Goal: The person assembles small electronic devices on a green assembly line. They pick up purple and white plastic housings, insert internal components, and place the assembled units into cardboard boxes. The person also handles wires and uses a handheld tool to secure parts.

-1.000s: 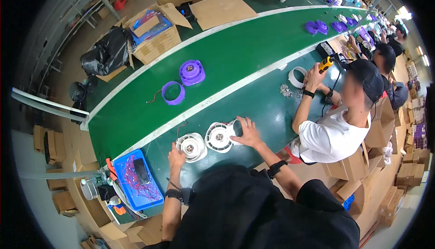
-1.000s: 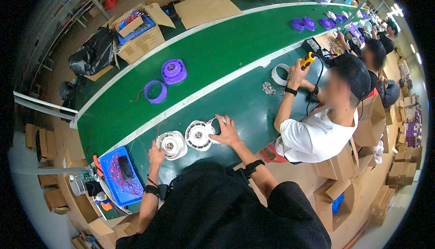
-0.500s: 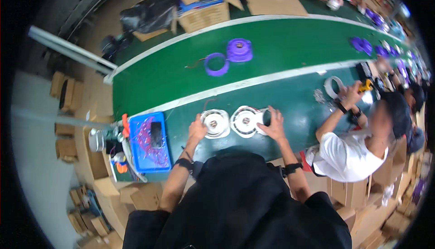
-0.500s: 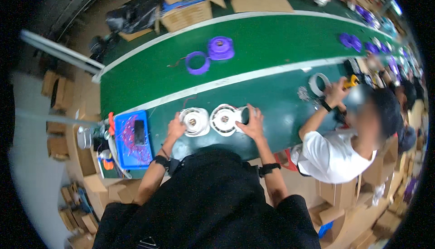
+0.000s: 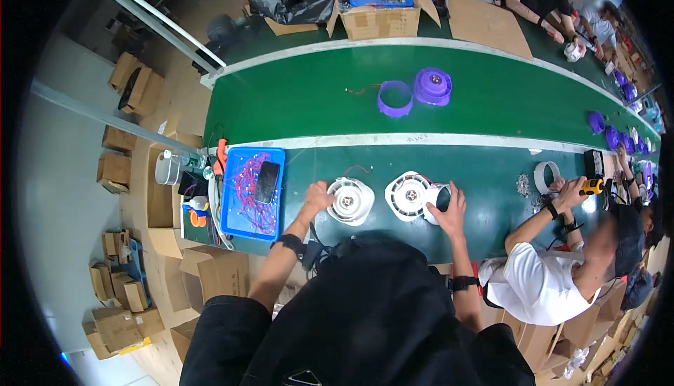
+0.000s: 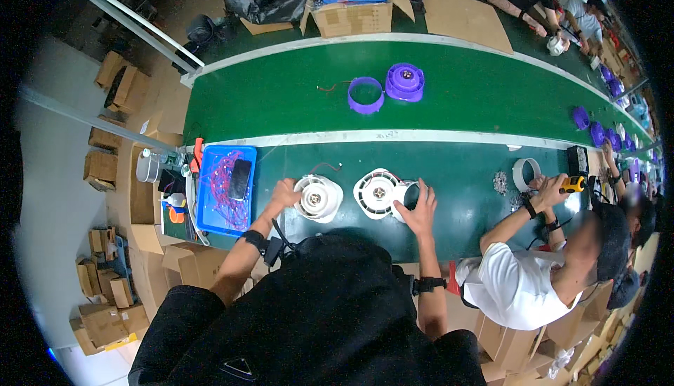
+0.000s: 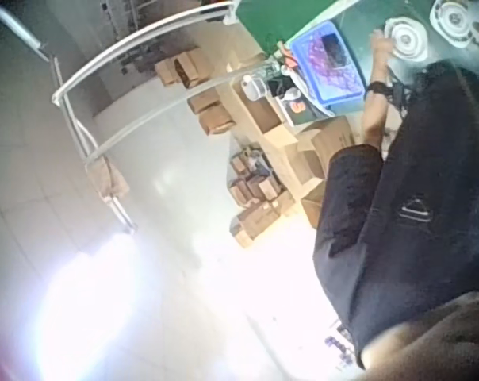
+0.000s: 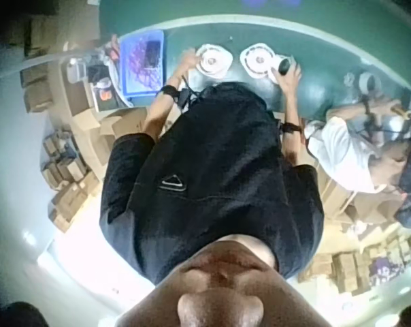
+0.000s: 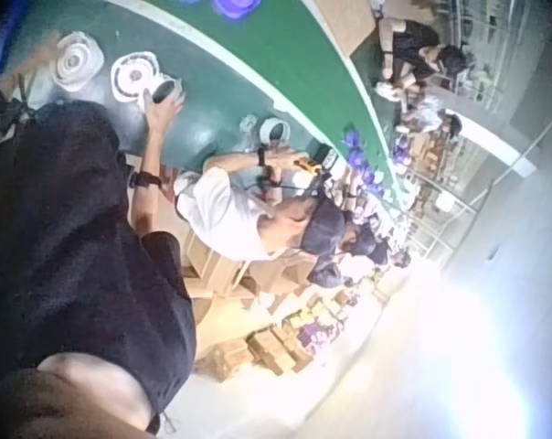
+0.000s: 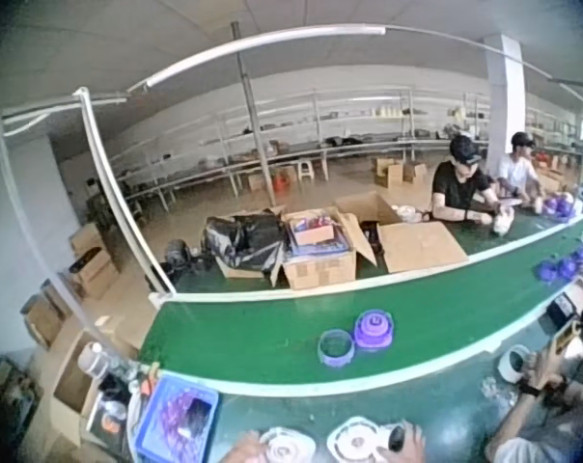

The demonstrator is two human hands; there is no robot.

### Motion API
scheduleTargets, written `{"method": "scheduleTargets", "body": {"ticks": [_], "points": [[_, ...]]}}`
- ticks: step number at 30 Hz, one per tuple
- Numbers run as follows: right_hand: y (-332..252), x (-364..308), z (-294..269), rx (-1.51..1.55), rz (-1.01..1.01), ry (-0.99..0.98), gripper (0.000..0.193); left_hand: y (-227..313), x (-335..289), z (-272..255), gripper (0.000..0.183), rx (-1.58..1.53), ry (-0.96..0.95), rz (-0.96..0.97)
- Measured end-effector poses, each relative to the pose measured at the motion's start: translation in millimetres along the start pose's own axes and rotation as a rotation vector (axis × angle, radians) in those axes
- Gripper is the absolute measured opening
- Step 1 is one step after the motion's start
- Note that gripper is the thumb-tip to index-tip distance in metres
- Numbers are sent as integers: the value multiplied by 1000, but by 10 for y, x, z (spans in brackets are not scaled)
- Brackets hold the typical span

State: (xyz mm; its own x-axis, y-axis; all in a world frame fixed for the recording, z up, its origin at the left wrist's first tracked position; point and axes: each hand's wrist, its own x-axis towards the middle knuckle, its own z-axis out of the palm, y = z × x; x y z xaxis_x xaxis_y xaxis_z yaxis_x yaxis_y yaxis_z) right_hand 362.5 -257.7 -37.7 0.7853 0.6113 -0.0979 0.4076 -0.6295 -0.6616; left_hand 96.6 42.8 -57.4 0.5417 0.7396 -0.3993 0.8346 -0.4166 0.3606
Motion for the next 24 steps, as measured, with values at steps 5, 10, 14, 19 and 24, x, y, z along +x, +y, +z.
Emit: {"method": "scheduleTargets", "body": {"ticks": [5, 10, 14, 19, 24], "points": [[34, -9, -26, -24, 44, -17, 94, -36, 122, -338, 44, -35, -87, -222], [24, 9, 37, -6, 9, -4, 94, -714, 482, -492, 36, -250, 89, -432], [19, 2, -8, -28, 39, -15, 94, -655, 849, -698, 25, -763, 231, -447], [24, 12, -18, -28, 36, -18, 94, -788, 1652, -681, 27, -1038, 374, -292], [-77, 45, -33, -15, 33, -45, 94, -1171, 2092, -811, 34, 249, 568, 282]]}}
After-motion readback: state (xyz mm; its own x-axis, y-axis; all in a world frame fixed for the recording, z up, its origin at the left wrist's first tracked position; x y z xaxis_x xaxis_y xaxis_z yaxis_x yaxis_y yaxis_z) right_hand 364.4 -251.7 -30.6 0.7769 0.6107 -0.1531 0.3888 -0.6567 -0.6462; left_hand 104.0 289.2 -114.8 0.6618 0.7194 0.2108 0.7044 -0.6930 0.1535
